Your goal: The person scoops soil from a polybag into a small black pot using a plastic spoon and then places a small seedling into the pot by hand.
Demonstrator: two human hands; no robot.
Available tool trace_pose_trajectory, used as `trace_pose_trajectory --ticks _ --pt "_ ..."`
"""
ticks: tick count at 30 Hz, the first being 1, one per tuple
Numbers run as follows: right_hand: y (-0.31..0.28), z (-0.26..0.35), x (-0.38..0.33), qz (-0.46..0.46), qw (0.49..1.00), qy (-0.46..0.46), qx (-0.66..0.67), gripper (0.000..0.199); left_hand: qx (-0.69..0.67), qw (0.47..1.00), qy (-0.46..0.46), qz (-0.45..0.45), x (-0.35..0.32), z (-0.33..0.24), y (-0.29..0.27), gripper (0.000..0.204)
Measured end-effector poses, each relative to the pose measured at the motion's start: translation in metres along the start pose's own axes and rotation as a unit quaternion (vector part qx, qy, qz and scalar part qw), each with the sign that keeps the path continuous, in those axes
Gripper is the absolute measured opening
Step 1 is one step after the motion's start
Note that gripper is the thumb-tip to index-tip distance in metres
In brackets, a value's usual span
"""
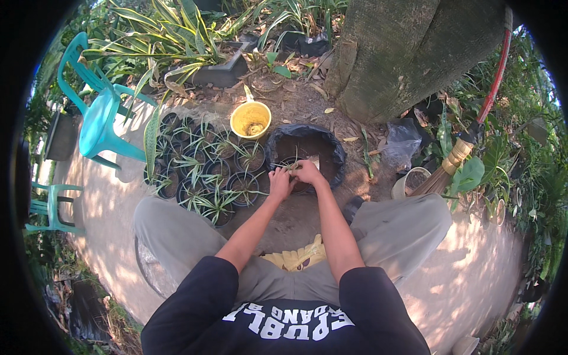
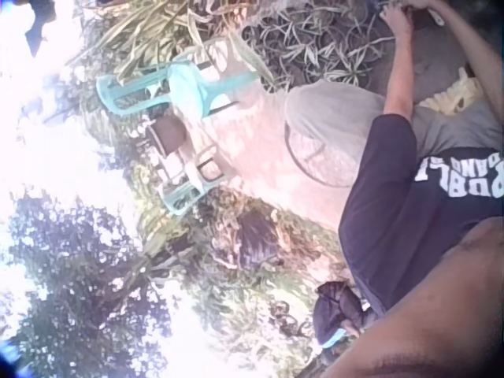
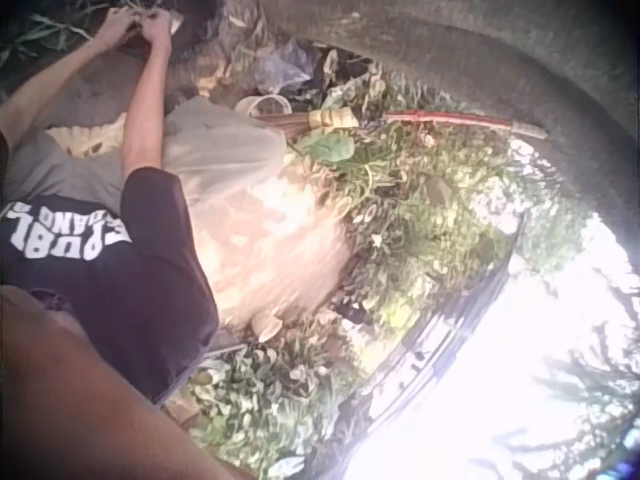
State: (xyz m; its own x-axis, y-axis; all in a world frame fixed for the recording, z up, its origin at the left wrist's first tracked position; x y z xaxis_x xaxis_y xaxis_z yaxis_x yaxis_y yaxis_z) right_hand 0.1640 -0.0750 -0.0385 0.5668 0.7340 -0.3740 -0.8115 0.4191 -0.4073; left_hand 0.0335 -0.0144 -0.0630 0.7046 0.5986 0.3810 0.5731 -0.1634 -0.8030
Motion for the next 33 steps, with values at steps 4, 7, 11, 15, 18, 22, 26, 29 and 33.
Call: trace_pose_trajectory --ticks 4,7,11,15,18,22,26,29,33 --pt "-0.008 0.014 -0.011 0.057 0.989 0.071 0.113 0.036 -0.016 0.999 -0.049 -0.010 0.005 0.007 0.001 0.026" --pt "-0.018 0.009 -0.011 0.061 0.978 0.101 0.171 0.041 -0.017 0.997 -0.077 0.019 0.012 0.004 0.003 0.026" --pt "-0.024 0.002 -0.009 -0.018 0.963 0.128 0.237 0.034 -0.005 0.993 -0.111 0.035 0.014 0.009 0.000 0.023" --pt "-0.028 -0.027 -0.001 -0.090 0.963 0.173 0.188 0.029 -0.025 0.993 -0.106 0.033 0.017 0.010 -0.001 0.024" --pt "-0.018 -0.032 -0.004 -0.083 0.990 0.110 -0.025 0.028 -0.031 0.993 -0.108 0.030 0.017 0.013 -0.002 0.025" --pt "0.009 -0.011 -0.011 -0.171 0.899 -0.119 -0.385 0.027 -0.029 0.991 -0.126 0.038 0.017 0.025 -0.002 0.028" --pt "0.036 -0.027 -0.013 -0.151 0.807 -0.228 -0.523 0.036 -0.031 0.987 -0.149 0.058 0.021 0.023 -0.003 0.029" --pt "0.044 -0.039 -0.013 -0.096 0.805 -0.173 -0.559 0.046 -0.048 0.986 -0.149 0.048 0.022 0.026 -0.004 0.028" --pt "0.048 -0.041 -0.016 -0.065 0.812 -0.146 -0.561 0.041 -0.063 0.984 -0.158 0.049 0.022 0.026 -0.008 0.027"
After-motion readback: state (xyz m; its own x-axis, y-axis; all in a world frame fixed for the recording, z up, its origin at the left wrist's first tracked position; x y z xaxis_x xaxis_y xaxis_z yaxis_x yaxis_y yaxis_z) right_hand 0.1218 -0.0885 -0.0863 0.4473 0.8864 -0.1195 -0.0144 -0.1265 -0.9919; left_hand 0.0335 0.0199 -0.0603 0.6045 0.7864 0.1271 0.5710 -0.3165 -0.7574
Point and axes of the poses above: each hand's wrist, its own x-axis towards the middle knuckle, its own y-axis out of the palm, z = x × y, the point moved 3 cm from there along x, towards the middle knuckle, and after that the axes turned 11 degrees about -z, right-handed, at the moved point
